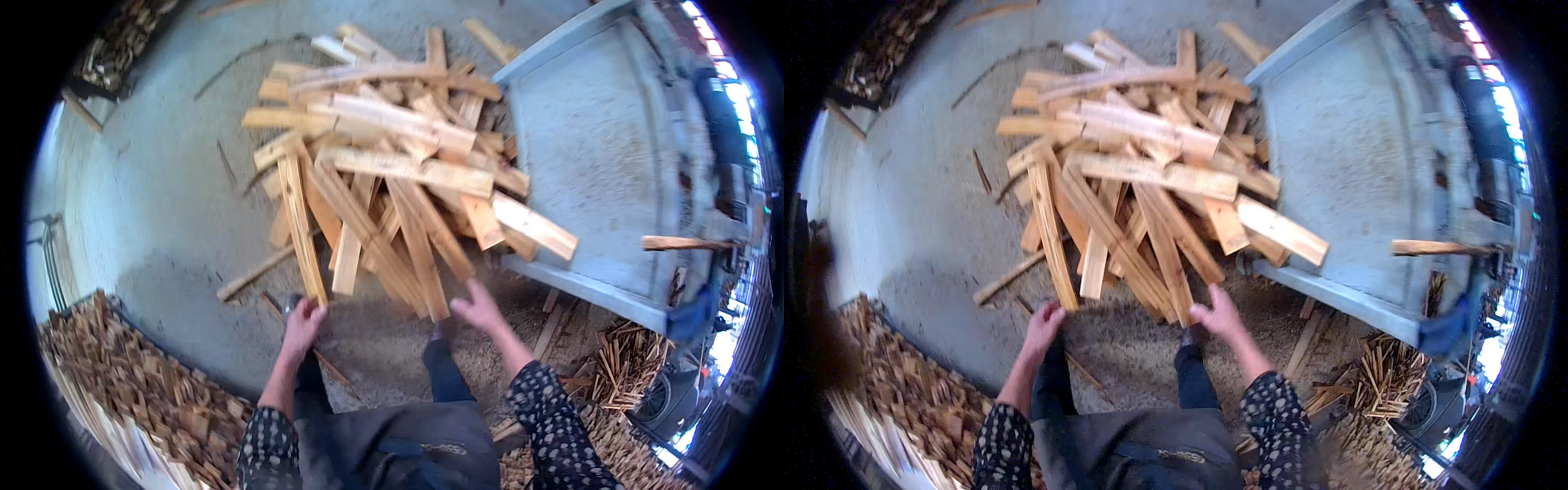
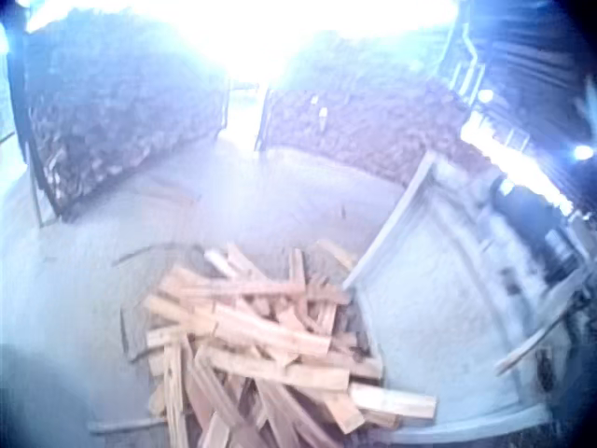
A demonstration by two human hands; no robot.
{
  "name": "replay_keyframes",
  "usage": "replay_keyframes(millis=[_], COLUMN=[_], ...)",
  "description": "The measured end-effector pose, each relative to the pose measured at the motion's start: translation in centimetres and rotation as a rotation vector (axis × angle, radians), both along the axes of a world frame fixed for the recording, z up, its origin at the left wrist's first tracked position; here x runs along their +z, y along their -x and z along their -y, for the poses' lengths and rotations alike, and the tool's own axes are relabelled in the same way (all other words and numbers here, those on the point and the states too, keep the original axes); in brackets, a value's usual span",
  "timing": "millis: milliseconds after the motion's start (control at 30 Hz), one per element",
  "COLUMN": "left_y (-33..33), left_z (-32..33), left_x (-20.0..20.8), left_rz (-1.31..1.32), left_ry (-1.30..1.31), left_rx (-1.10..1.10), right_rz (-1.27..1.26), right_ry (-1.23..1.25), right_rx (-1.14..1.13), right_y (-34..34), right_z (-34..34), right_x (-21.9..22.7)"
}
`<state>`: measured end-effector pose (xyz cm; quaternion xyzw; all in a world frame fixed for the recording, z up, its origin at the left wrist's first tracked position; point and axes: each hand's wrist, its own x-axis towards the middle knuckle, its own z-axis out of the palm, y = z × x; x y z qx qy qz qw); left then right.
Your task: The person repeatedly picks up bundles of wooden planks from a pile on the floor and stacks them onto a metal rack. The person moves between the floor pile and the rack multiple times, arranging the planks in neat layers.
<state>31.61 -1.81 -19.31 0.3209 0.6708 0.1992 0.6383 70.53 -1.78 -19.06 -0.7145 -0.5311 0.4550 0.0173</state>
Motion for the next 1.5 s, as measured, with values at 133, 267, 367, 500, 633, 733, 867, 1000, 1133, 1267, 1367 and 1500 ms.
replay_keyframes(millis=[133,267,367,500,633,733,867,1000,1133,1267,1367,1500], left_y=[-2.1,-3.3,-4.7,-6.6,-9.3,-10.3,-10.9,-7.8,-7.8,-7.0,-6.3,-5.6], left_z=[-0.7,-3.6,-5.7,-5.6,-3.1,-3.7,-4.0,-3.5,-2.1,-1.2,-0.6,0.1], left_x=[-8.8,-15.4,-18.7,-20.7,-21.4,-17.3,-15.2,-19.0,-22.4,-23.8,-22.7,-21.5], left_rz=[-0.261,-0.231,-0.13,-0.272,-0.511,-0.18,-0.198,-0.447,0.003,0.45,0.677,0.927], left_ry=[0.116,0.102,0.04,-0.004,-0.14,0.088,0.032,-0.22,0.141,0.233,0.394,0.255], left_rx=[0.051,-0.134,-0.065,-0.063,-0.094,0.105,0.038,-0.177,0.25,0.598,1.019,0.953], right_rz=[0.11,-0.004,-0.277,-0.567,-0.397,-0.614,-0.576,-0.544,-0.83,-0.812,-0.852,-0.913], right_ry=[0.142,0.213,0.334,0.526,0.456,0.433,0.333,0.106,0.317,0.264,0.384,0.347], right_rx=[-0.06,-0.158,-0.435,-0.571,-0.151,-0.419,-0.239,-0.332,-0.775,-0.843,-0.898,-0.815], right_y=[-4.5,-6.5,-8.4,-3.7,1.9,4.5,6.4,5.3,2.9,3.0,2.7,5.6], right_z=[-3.6,-7.0,-6.2,-6.6,-3.1,0.1,-0.5,1.7,3.9,2.2,2.8,2.5], right_x=[-6.0,-13.4,-19.4,-17.5,-16.9,-18.1,-18.6,-21.8,-23.4,-23.6,-23.6,-20.8])
